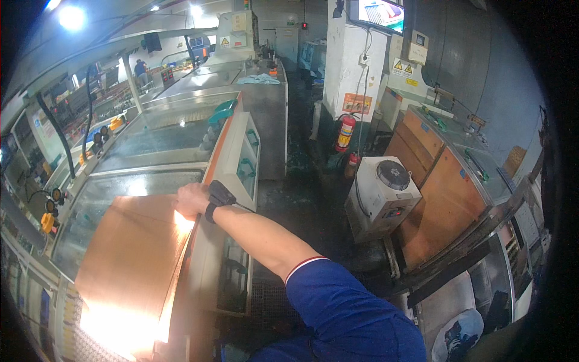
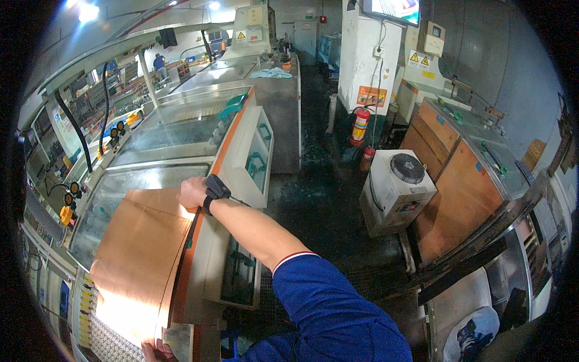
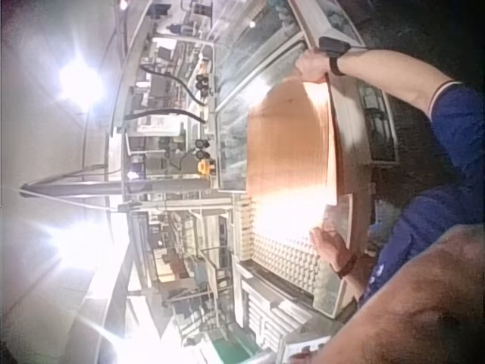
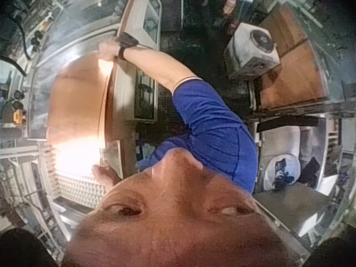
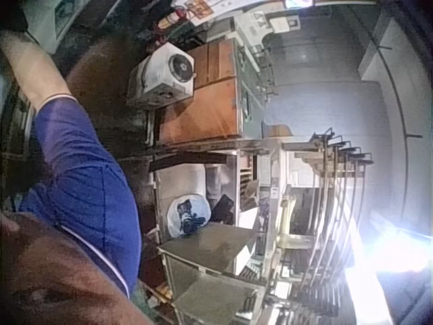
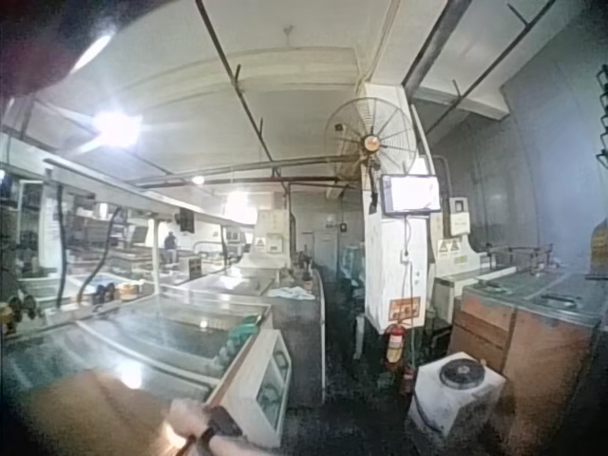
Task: Handling and positioning large copper sheets into a processing machine and adjusting machine controls.
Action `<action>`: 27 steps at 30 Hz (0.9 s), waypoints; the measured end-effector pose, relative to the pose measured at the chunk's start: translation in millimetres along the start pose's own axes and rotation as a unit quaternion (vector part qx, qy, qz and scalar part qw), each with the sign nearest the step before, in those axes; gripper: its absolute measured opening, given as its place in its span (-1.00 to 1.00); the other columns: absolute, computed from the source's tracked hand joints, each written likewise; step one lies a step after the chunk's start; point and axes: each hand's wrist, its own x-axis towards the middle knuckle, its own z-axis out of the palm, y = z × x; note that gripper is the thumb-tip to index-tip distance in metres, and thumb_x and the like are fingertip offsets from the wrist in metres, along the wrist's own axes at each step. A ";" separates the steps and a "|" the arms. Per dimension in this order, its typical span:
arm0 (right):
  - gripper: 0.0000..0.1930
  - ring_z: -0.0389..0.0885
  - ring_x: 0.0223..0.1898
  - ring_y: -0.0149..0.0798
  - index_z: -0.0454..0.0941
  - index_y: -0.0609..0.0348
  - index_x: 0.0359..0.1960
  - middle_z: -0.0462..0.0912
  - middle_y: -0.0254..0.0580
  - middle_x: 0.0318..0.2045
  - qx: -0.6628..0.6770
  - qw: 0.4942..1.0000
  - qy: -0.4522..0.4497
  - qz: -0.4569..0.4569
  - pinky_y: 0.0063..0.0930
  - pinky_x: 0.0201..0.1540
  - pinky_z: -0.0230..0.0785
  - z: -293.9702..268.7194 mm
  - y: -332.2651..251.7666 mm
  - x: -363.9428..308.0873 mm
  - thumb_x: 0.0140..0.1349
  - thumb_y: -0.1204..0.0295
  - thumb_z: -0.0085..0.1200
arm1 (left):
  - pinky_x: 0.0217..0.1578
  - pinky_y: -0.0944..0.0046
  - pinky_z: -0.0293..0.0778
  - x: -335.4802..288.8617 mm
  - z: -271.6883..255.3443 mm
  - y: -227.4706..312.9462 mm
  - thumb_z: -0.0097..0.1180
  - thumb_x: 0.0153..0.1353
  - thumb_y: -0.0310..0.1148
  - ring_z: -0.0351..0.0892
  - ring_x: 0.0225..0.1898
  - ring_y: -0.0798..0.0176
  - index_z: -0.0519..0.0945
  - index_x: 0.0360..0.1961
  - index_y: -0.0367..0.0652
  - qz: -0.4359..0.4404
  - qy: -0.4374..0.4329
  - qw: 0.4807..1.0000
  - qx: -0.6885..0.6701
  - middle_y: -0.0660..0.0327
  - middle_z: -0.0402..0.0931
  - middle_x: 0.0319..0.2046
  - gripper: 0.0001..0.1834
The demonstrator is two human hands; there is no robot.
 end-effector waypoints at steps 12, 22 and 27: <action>-0.58 0.76 -0.18 0.15 0.75 0.23 -0.33 0.76 0.07 -0.32 0.000 1.000 -0.008 0.000 0.02 -0.18 0.59 -8.6 2.3 -6.6 0.34 0.14 -0.05 | -0.35 -0.07 0.32 -1.0 -2.4 6.7 0.28 0.26 -0.35 0.34 -0.43 -0.20 0.39 -0.49 -0.30 0.014 0.011 1.000 -0.012 -0.10 0.36 -0.49 -0.66; -0.51 0.74 -0.18 0.21 0.77 0.21 -0.37 0.75 0.20 -0.30 -0.044 0.996 -0.050 -0.051 0.06 -0.11 0.57 8.7 22.6 16.1 0.26 0.00 0.04 | -0.13 -0.13 0.42 15.6 -9.7 18.3 0.27 0.17 -0.35 0.50 -0.20 -0.20 0.50 -0.34 -0.28 -0.144 0.047 0.987 0.051 -0.08 0.50 -0.35 -0.77; -0.34 0.61 0.13 0.28 0.69 0.33 -0.04 0.65 0.32 0.04 -0.022 1.000 -0.015 0.001 0.07 0.20 0.45 1.7 8.5 19.6 0.28 -0.13 0.01 | -0.23 0.07 0.50 14.4 -18.4 -1.8 0.18 0.26 -0.38 0.56 -0.24 0.01 0.50 -0.33 -0.15 -0.232 0.126 0.917 -0.300 0.16 0.48 -0.40 -0.88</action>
